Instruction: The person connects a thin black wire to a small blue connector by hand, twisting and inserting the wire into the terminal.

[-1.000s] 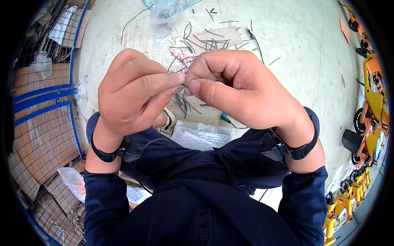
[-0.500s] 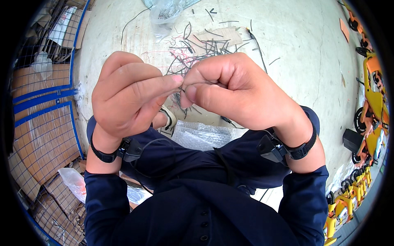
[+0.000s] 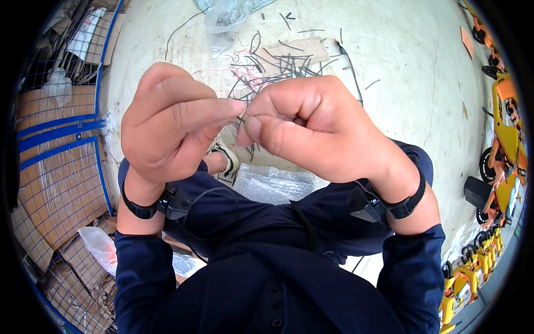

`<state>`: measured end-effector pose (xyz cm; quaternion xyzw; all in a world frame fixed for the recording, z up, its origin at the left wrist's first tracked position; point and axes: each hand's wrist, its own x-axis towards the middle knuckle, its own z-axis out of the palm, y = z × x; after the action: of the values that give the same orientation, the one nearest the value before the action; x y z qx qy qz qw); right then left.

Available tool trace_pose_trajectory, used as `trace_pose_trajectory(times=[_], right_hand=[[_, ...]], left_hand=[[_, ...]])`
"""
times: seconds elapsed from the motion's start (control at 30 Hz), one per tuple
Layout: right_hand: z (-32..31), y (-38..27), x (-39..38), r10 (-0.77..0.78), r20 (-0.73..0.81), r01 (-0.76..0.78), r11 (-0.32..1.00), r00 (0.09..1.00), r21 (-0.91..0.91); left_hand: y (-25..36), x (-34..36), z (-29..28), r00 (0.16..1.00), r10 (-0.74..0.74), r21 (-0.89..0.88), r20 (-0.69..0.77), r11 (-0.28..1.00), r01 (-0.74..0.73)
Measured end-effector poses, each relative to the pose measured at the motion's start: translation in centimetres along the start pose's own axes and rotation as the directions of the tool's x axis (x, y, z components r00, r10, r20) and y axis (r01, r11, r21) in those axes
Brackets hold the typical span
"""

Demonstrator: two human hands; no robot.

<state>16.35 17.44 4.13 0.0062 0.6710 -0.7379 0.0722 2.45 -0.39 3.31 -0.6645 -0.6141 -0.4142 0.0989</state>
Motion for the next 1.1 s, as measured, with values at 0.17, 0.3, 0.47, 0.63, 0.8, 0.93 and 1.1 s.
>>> trace_pose_trajectory(times=[0.17, 0.3, 0.47, 0.63, 0.8, 0.93, 1.1], right_hand=[[-0.04, -0.33, 0.02, 0.034, 0.026, -0.035, 0.999, 0.999, 0.032], [-0.32, -0.57, 0.14, 0.096, 0.014, -0.096, 0.995, 0.995, -0.021], [-0.02, -0.47, 0.02, 0.052, -0.030, -0.055, 0.994, 0.998, -0.096], [0.01, -0.70, 0.00, 0.088, 0.000, -0.088, 0.995, 0.996, -0.050], [0.04, -0.56, -0.12, 0.065, 0.002, -0.064, 0.993, 0.998, -0.101], [-0.17, -0.19, 0.13, -0.046, 0.041, 0.055, 0.967, 0.998, -0.250], [0.24, 0.12, 0.23, -0.164, -0.005, 0.153, 0.930, 0.986, -0.335]], left_hand=[[0.02, 0.10, 0.04, 1.000, -0.008, -0.006, -0.010, 1.000, 0.008], [-0.21, -0.16, 0.26, 1.000, 0.013, 0.005, 0.004, 1.000, -0.013], [0.01, 0.07, 0.17, 1.000, 0.007, -0.004, 0.001, 1.000, -0.007], [-0.12, 0.07, 0.01, 1.000, 0.009, -0.006, 0.002, 1.000, -0.009], [-0.47, -0.04, 0.07, 1.000, 0.016, -0.008, 0.000, 1.000, -0.016], [-0.25, -0.01, 0.08, 1.000, -0.003, 0.003, 0.006, 1.000, 0.003], [-0.25, 0.04, 0.34, 1.000, 0.004, -0.011, 0.003, 1.000, -0.004]])
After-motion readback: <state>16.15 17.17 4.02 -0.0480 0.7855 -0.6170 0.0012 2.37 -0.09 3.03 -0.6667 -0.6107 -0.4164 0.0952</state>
